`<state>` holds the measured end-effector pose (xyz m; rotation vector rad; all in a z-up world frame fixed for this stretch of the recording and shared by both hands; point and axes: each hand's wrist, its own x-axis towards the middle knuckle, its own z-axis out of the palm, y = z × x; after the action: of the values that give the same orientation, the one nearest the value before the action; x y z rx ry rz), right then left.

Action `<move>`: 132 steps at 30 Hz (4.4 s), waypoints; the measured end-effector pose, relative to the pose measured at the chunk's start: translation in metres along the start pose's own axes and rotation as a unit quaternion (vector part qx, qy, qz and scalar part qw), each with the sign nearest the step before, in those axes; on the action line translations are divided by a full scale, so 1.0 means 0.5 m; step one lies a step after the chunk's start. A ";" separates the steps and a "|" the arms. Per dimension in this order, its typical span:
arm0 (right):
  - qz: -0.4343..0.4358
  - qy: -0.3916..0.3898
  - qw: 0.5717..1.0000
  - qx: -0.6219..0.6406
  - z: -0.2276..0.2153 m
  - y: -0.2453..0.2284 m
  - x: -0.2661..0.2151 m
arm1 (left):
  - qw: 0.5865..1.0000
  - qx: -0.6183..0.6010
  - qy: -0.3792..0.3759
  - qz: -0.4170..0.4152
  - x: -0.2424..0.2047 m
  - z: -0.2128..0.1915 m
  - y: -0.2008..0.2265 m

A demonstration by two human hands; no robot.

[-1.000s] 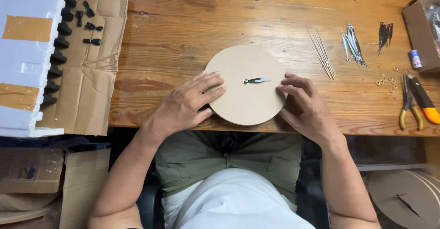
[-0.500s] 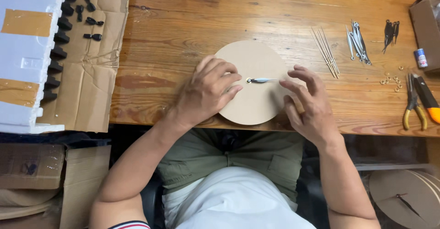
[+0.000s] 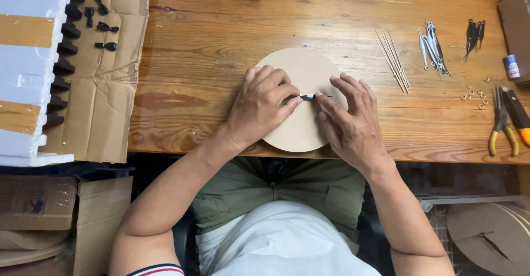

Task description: The person assembles a clock mechanism on a circular wooden board. They use tweezers to place a small metal component into the center hole, then insert a clock hand and adjust its position.

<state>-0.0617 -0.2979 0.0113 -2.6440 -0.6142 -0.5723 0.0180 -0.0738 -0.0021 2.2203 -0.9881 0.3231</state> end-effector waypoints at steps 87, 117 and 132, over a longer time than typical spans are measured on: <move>0.124 -0.031 0.904 -0.407 -0.060 0.431 -0.075 | 0.996 0.035 0.076 0.010 0.046 -0.120 -0.140; 0.203 -0.028 0.946 -0.251 -0.060 0.458 -0.064 | 0.998 0.020 0.050 0.045 0.051 -0.113 -0.113; 0.178 0.000 0.947 -0.269 -0.057 0.453 -0.068 | 0.998 0.010 0.050 0.037 0.049 -0.116 -0.106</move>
<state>0.0110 -0.5114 -0.0379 -3.1490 0.0501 -0.7026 0.0762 -0.0229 0.0268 2.1661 -1.0179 0.4758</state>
